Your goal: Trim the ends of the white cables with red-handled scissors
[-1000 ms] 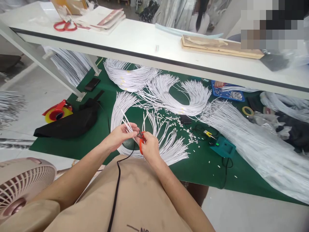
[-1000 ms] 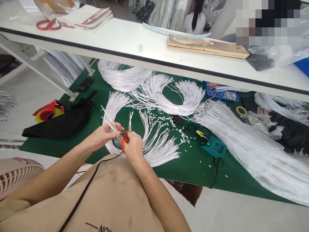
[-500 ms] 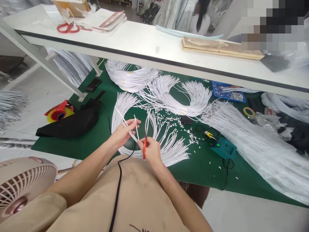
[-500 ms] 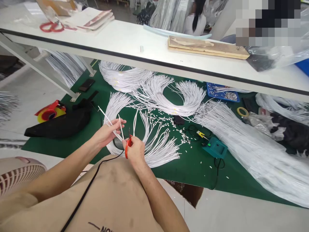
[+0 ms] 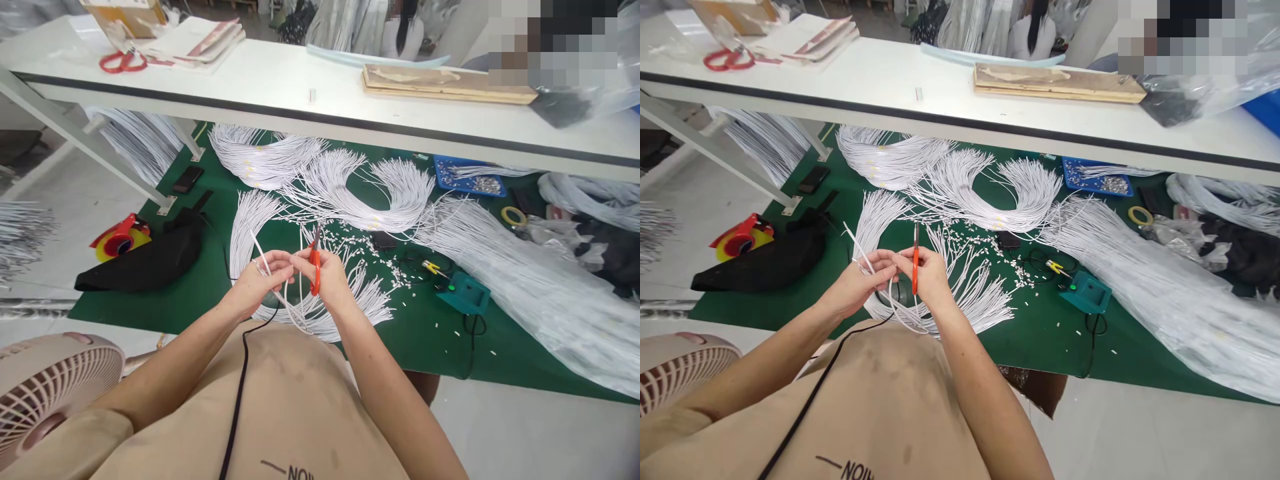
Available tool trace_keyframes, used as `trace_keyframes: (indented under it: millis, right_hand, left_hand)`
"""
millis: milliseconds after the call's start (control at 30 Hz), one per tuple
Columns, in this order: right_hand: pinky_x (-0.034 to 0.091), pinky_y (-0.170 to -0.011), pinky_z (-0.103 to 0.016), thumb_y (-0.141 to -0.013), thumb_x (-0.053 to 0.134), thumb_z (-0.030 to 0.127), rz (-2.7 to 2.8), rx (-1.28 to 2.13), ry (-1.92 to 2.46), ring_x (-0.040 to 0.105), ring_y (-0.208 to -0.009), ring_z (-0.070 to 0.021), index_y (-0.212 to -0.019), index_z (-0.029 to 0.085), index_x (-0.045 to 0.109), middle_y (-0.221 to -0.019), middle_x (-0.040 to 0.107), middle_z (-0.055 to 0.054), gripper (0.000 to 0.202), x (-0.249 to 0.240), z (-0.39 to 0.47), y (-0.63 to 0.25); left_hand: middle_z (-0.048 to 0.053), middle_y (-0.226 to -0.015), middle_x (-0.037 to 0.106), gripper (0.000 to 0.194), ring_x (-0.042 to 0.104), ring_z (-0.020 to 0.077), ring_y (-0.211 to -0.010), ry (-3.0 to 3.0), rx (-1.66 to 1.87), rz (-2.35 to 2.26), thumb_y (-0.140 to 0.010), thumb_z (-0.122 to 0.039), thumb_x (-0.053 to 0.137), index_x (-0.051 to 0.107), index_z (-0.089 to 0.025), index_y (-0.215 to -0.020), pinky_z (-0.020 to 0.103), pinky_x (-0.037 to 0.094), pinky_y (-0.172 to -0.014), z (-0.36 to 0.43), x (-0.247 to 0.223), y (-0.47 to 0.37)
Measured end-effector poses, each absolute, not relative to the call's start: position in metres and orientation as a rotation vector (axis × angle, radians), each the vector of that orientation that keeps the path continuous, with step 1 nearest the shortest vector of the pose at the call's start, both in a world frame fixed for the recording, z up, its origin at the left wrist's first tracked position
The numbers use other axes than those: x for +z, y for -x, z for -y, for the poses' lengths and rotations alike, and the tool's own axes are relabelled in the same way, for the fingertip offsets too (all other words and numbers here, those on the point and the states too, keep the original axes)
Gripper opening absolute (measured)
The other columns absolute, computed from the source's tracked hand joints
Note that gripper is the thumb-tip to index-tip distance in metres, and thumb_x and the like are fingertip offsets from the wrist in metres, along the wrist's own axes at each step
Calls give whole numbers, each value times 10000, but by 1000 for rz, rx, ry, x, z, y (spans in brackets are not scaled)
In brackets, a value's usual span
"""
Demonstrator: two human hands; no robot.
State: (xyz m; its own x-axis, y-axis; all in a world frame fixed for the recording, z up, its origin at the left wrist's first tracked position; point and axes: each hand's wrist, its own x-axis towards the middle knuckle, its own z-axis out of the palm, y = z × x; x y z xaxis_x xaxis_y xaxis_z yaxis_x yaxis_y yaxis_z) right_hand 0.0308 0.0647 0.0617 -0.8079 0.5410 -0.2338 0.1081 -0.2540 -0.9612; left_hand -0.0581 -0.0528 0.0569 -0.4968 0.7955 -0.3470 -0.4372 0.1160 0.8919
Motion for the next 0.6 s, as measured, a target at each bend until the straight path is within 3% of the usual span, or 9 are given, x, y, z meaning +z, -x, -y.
trace_keyframes:
  millis: [267,600]
  right_hand:
    - [357,-582,-239,-746,586,372,2667,1110,894,537,-679,-136,-719,189,633,-757,600,-25,190,54,-67,-49]
    - [251,-500,-259,-822,469,384,2927,770,856,509,-595,-140,-641,198,595,-717,583,-43,288,64,-62,-53]
  left_hand:
    - [48,-771,649,272,566,132,-670,-351,1560,-1575,-661,-322,704,653,-162,-875,212,339,-498,58,58,60]
    - [12,-667,621,234,507,98,-559,-466,1490,-1683,-692,-333,679,648,-165,-852,218,365,-511,57,63,55]
